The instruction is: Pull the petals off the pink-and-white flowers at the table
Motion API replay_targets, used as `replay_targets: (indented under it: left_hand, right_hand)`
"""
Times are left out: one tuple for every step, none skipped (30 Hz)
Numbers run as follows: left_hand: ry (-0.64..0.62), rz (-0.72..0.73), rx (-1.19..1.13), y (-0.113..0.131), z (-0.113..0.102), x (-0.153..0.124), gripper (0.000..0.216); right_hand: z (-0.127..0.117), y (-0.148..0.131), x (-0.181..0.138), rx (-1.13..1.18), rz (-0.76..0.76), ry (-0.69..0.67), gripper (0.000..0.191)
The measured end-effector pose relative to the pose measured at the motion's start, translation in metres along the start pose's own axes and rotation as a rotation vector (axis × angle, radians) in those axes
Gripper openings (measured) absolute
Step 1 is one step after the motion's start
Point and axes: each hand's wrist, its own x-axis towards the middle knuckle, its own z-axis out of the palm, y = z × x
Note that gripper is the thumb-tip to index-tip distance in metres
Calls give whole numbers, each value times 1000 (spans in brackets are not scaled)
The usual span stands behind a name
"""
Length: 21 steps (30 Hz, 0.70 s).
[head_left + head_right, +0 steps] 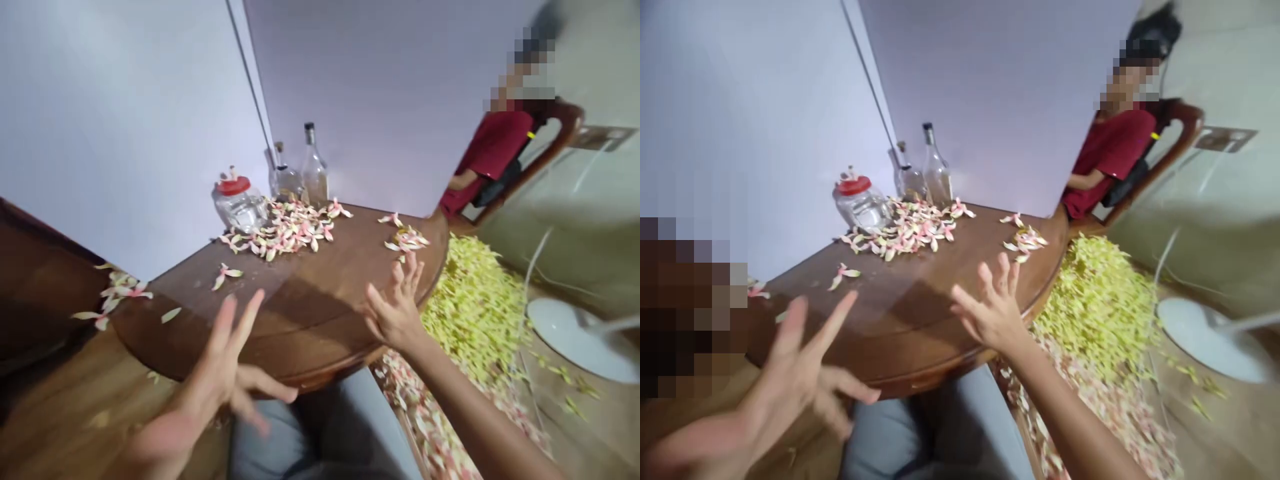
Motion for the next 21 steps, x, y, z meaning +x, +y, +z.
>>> replay_targets:
  left_hand:
    - [-73, 62, -50, 10, -4, 14, 76]
    - [-129, 123, -84, 19, -5, 32, 70]
    - [-136, 178, -69, 26, -3, 53, 57]
    - [-70, 260, -24, 30, 0, 76, 45]
    - [15, 350, 58, 32, 4, 100, 38]
    - [100, 421, 128, 29, 7, 123, 33]
    - [157, 484, 173, 24, 11, 144, 32]
    - [222, 555, 224, 16, 14, 161, 32]
    - [274, 626, 280, 5, 16, 175, 32]
    - [301, 667, 318, -6, 18, 184, 30]
    - [320, 694, 349, -17, 19, 190, 28]
    - [334, 714, 369, -29, 20, 194, 25]
    - [333, 733, 385, -39, 20, 195, 24]
    - [324, 759, 401, -48, 20, 194, 22]
    - [310, 794, 420, -55, 19, 194, 20]
    - [302, 820, 443, -60, 18, 193, 18]
    - [301, 837, 463, -62, 17, 192, 16]
    - [312, 840, 480, -63, 16, 192, 15]
    - [328, 827, 494, -62, 15, 192, 14]
    - [341, 806, 501, -60, 14, 192, 12]
    - [346, 784, 504, -57, 15, 191, 9]
  right_hand:
    - [1, 3, 22, -16, 10, 15, 39]
    - [4, 7, 44, -24, 27, 12, 39]
    - [10, 11, 66, -21, 46, -13, 39]
    - [19, 15, 87, -7, 60, -60, 38]
    - [31, 20, 106, 9, 69, -123, 38]
    - [46, 26, 123, 18, 63, -177, 37]
    - [61, 31, 137, 24, 42, -223, 35]
    - [77, 34, 148, 25, 14, -262, 33]
    - [93, 37, 156, 24, -20, -291, 32]
    - [106, 38, 162, 22, -50, -315, 30]
    - [118, 39, 166, 18, -73, -331, 29]
    - [127, 39, 167, 15, -91, -341, 28]
    - [134, 39, 168, 11, -100, -345, 27]
    - [138, 40, 167, 8, -103, -345, 24]
    - [140, 41, 167, 6, -103, -344, 22]
    - [140, 41, 166, 4, -101, -345, 19]
    - [138, 41, 167, 7, -98, -342, 17]
    - [135, 40, 167, 20, -98, -328, 15]
    - [130, 38, 169, 42, -97, -302, 15]
    - [124, 34, 170, 76, -97, -259, 16]
    - [118, 29, 172, 118, -101, -207, 16]
